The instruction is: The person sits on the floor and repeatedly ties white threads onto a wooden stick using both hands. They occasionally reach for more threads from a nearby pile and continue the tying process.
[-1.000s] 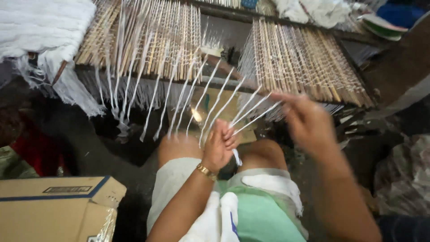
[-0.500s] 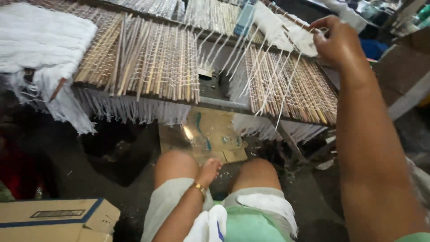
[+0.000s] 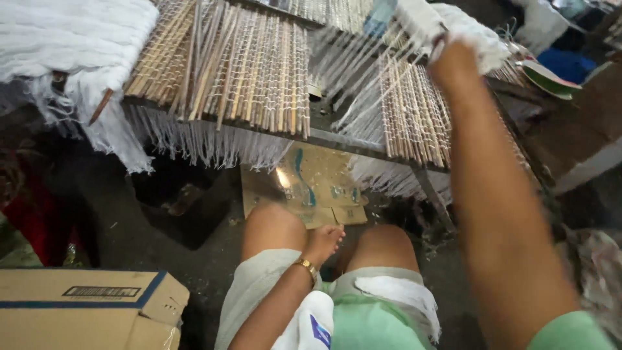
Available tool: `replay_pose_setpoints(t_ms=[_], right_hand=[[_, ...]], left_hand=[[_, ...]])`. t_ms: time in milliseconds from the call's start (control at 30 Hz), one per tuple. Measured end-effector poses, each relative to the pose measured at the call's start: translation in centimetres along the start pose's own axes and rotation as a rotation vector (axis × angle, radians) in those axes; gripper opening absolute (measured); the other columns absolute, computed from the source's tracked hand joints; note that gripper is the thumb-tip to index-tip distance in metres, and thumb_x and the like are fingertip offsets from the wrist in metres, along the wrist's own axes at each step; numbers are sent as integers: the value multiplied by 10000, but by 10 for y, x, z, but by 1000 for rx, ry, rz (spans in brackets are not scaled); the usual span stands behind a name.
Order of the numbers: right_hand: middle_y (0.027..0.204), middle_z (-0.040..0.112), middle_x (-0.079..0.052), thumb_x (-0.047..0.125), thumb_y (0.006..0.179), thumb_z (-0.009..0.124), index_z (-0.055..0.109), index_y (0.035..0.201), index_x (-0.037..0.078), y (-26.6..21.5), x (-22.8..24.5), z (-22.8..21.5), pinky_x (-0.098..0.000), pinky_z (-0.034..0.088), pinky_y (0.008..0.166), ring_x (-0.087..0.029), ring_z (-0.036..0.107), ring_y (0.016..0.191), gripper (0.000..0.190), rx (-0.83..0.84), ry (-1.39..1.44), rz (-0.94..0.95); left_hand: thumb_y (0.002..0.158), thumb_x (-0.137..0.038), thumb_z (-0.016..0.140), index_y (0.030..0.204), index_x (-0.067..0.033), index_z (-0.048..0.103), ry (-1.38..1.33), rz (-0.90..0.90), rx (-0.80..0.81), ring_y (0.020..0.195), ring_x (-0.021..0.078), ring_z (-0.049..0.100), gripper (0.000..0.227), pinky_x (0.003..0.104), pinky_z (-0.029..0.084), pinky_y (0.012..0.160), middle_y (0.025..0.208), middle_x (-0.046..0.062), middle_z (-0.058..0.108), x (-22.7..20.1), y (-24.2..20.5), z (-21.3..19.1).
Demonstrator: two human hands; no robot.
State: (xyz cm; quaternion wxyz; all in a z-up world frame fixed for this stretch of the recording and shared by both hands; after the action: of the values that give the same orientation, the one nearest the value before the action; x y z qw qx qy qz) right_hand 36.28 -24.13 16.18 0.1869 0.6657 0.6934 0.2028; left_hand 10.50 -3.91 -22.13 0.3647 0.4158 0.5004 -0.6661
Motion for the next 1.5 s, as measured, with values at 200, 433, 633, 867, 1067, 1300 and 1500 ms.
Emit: replay_pose_setpoints(t_ms=[200, 433, 633, 867, 1067, 1300, 1500], right_hand=[[1027, 671, -294, 31, 1021, 405, 552, 1158, -24, -99, 59, 102, -609, 506, 925, -492, 665, 1063, 209, 85, 141, -31], [1141, 623, -274, 11, 903, 506, 514, 1323, 44, -131, 95, 180, -582, 549, 930, -513, 664, 1102, 422, 276, 265, 77], [1268, 639, -171, 232, 959, 547, 496, 1394, 153, -136, 147, 166, -579, 509, 1000, -432, 625, 1205, 446, 453, 124, 57], [1415, 594, -174, 484, 1022, 363, 555, 1453, 162, -129, 184, 170, -513, 387, 1056, -400, 508, 1322, 572, 507, 476, 7], [1217, 640, -269, 471, 1074, 498, 619, 1458, 220, -115, 165, 182, -539, 430, 1081, -477, 576, 1232, 474, 469, 750, 35], [1001, 582, -184, 305, 1062, 624, 710, 1299, 125, -131, 140, 172, -451, 504, 938, -401, 634, 997, 310, 95, 966, 42], [1015, 641, -68, 188, 1075, 603, 747, 1186, 140, -155, 136, 161, -304, 593, 819, -173, 693, 847, 188, -201, 1293, 139]], left_hand=[[1000, -313, 604, 995, -93, 711, -6, 15, 36, 696, 98, 589, 245, 239, 523, 636, 823, 8, 633, 19, 15, 8], [986, -314, 613, 950, -80, 718, -17, 6, 14, 683, 106, 611, 259, 222, 533, 605, 825, 38, 654, -12, -25, 1], [981, -300, 622, 928, -71, 702, -167, -11, -13, 597, 88, 578, 248, 198, 502, 518, 780, 29, 640, 18, -1, 4], [1034, -265, 546, 938, -137, 671, -381, 402, -156, 683, 88, 566, 203, 224, 449, 622, 847, -11, 651, 12, 21, -44], [1047, -271, 576, 852, -122, 550, -570, 457, -814, 474, 132, 539, 247, 215, 411, 423, 657, 26, 549, -143, -25, -174], [1016, -569, 520, 999, -116, 666, -378, 318, -887, 515, 100, 576, 476, 198, 409, 362, 722, 18, 643, -157, 30, -248], [1075, -251, 496, 859, -77, 656, -169, 478, -894, 454, 88, 471, 319, 209, 368, 397, 568, -15, 491, -143, 16, -217]])
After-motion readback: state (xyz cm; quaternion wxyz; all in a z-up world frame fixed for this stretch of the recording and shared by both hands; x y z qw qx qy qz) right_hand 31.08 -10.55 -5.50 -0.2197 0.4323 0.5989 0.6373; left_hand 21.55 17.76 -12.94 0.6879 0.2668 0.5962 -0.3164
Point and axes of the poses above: each hand's wrist, its own y-axis towards the middle knuckle, its own z-axis out of the palm, x = y × z, the point moved 3 cm from there along y, towards the middle knuckle
